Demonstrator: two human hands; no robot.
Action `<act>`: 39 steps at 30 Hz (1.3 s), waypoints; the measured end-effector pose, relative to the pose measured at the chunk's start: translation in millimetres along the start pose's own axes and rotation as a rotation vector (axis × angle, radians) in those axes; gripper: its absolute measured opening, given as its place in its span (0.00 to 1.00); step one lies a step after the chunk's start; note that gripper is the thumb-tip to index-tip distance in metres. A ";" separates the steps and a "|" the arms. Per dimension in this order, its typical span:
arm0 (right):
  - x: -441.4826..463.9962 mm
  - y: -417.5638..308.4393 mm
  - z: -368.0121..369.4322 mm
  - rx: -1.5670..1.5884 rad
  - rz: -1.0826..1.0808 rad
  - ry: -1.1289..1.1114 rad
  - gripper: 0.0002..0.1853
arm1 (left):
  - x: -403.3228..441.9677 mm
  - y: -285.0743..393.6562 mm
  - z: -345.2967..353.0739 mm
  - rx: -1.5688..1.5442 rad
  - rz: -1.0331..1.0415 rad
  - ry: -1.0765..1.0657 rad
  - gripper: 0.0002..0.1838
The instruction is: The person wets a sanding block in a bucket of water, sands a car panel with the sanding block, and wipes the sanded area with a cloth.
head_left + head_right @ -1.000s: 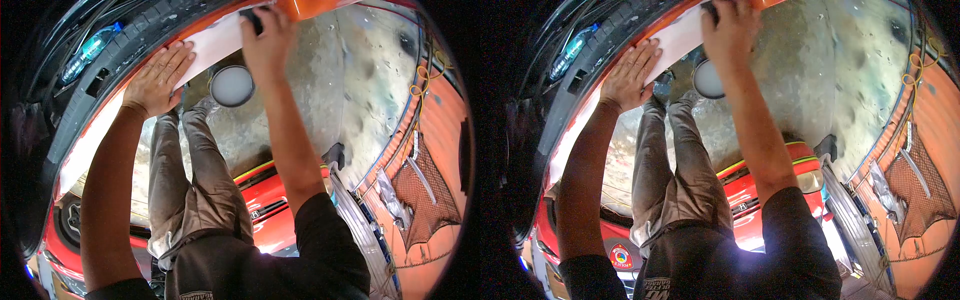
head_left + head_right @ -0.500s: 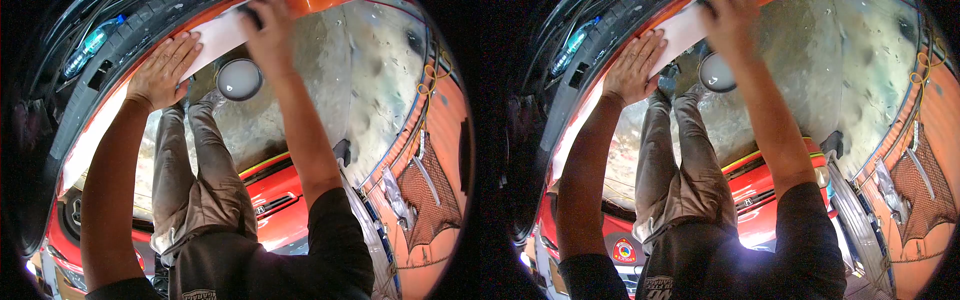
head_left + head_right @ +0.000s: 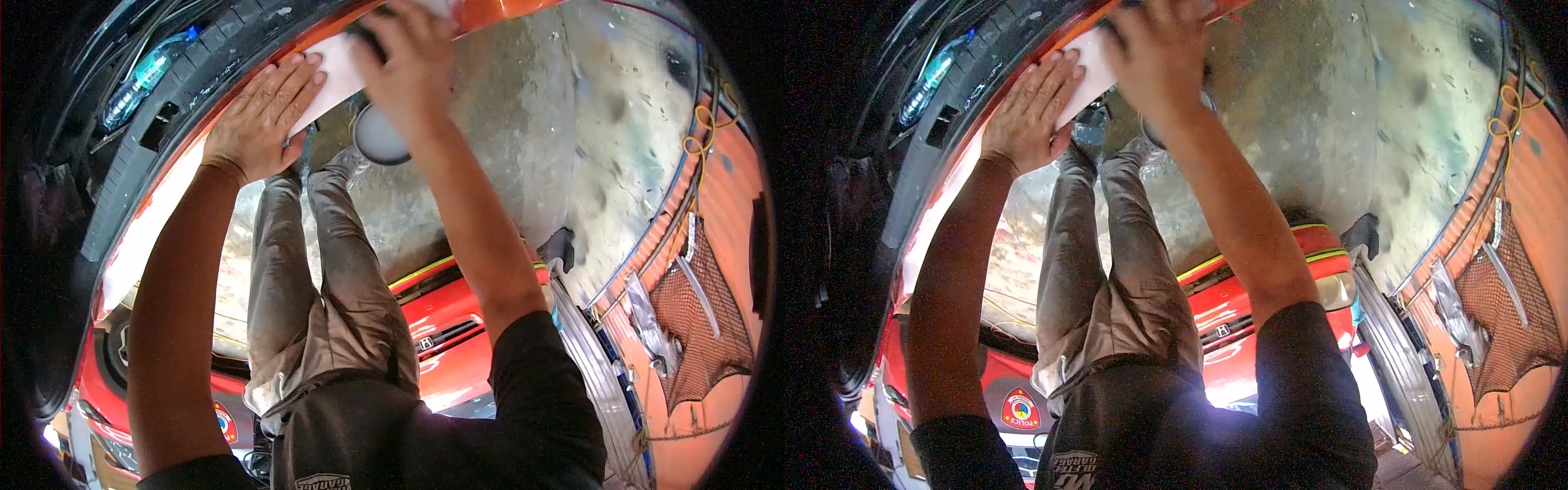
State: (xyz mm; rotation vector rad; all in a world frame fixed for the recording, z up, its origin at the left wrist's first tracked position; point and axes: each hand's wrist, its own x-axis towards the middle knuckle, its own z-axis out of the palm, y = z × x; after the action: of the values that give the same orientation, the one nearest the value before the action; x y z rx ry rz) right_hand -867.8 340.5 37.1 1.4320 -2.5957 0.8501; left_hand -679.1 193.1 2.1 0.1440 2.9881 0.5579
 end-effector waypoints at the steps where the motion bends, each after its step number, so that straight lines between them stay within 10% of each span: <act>1: -6.7 -8.2 -2.1 -0.031 -0.022 -0.084 0.18 | -1.2 0.6 -0.3 0.008 0.009 -0.019 0.50; 39: 3.8 28.7 0.2 0.027 0.160 0.142 0.16 | -2.2 3.1 0.0 -0.029 -0.022 0.005 0.50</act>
State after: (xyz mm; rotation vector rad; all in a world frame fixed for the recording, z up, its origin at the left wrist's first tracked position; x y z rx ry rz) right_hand -892.8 349.5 25.5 1.1356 -2.6262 0.9704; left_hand -676.7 195.7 3.5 0.1071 2.9809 0.5995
